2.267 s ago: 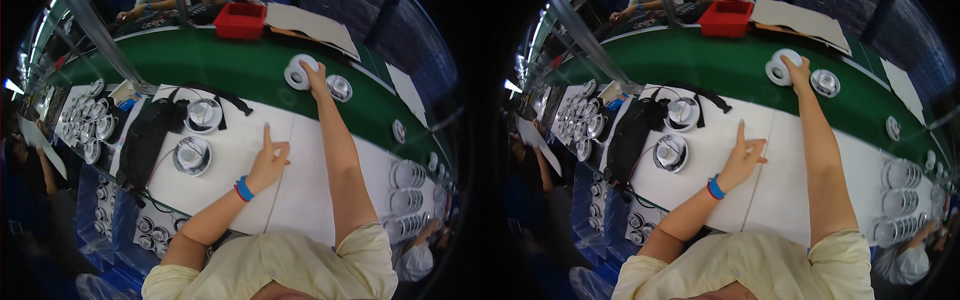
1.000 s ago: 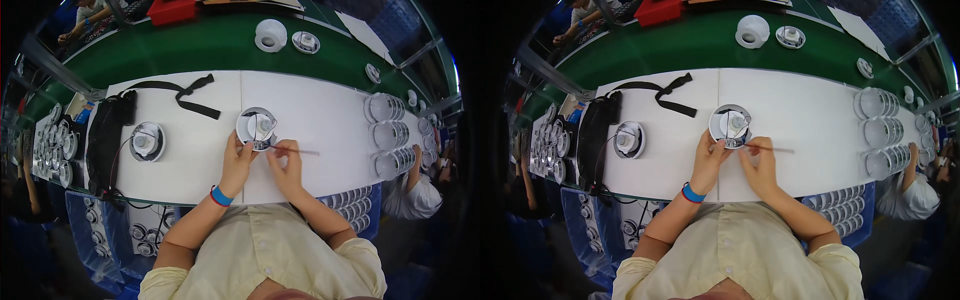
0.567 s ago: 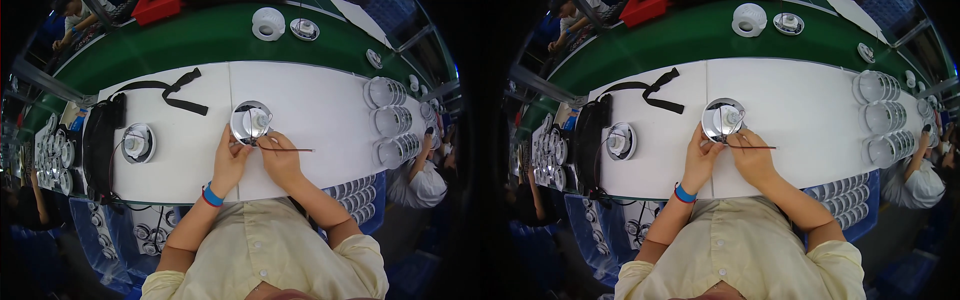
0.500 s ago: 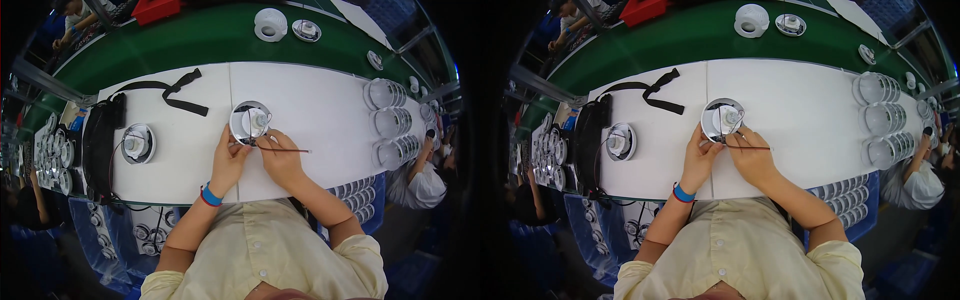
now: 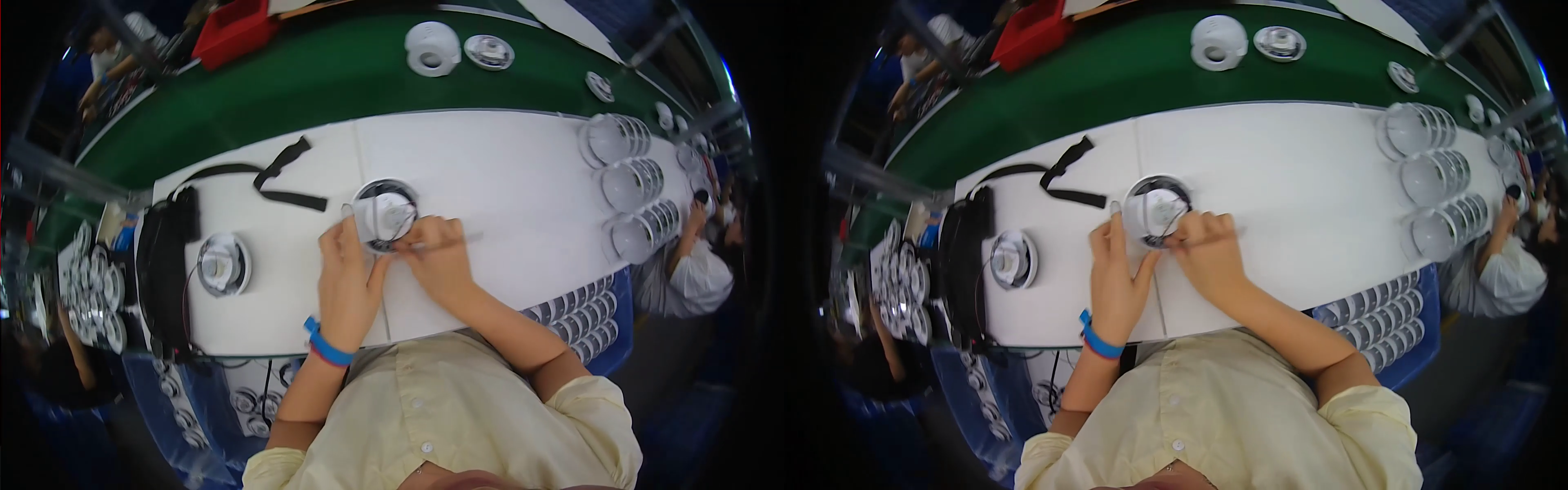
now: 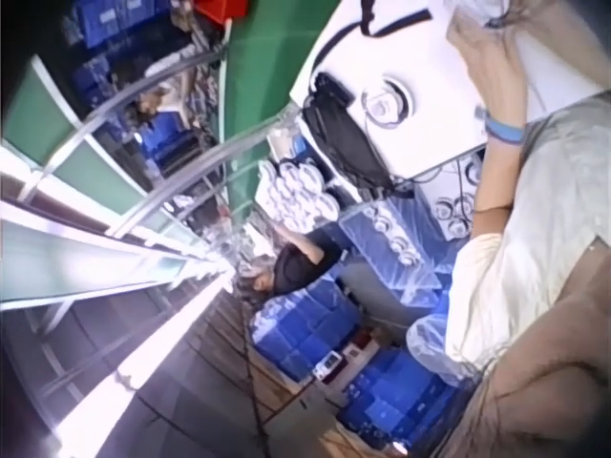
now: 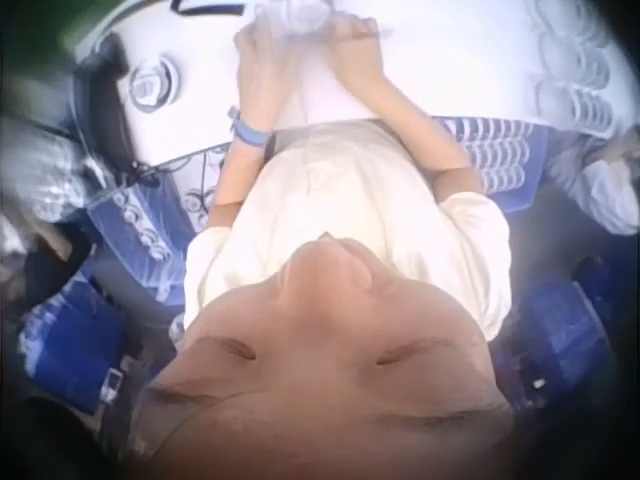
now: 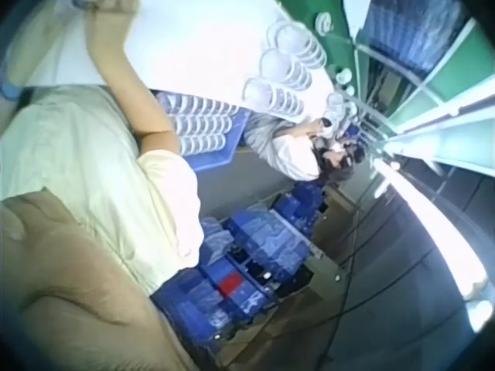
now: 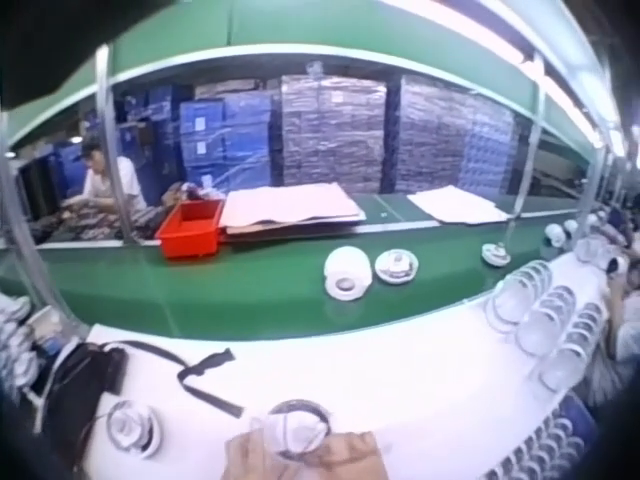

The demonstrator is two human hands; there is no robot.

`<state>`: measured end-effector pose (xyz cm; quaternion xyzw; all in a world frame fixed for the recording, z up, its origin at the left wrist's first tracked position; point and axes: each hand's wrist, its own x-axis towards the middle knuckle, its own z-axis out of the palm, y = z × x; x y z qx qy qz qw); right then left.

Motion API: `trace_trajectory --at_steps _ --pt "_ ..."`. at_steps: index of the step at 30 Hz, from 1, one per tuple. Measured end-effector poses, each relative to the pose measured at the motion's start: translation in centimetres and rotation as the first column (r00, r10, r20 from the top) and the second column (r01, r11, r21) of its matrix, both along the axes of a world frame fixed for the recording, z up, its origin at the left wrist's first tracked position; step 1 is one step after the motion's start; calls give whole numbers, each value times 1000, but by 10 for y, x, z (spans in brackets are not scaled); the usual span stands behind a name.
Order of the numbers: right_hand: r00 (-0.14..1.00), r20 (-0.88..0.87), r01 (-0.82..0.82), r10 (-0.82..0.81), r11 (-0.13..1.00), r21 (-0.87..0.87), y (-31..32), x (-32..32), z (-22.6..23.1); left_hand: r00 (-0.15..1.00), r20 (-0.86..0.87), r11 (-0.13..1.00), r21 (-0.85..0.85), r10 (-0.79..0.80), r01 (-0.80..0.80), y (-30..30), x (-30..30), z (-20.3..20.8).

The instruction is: Assembling electronic components into plastic housings at a factory workstation.

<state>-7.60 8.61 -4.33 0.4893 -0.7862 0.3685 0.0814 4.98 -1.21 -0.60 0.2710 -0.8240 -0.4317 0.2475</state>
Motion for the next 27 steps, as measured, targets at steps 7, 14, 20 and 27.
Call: trace_trajectory --at_steps 7,14,20,27 --pt "993 -7 -89 121 770 632 1 18 38 877 29 678 -622 -480 392 23 -27 19" --pt "707 682 -242 187 970 -16 113 -69 49 808 -53 649 -628 -587 430 22 -40 14" --pt "408 -568 904 -715 404 141 317 -215 76 795 74 626 -573 -603 529 32 -40 28" --pt "651 -331 706 -683 705 -68 313 -211 57 868 -65 695 -630 -492 347 7 -45 27"
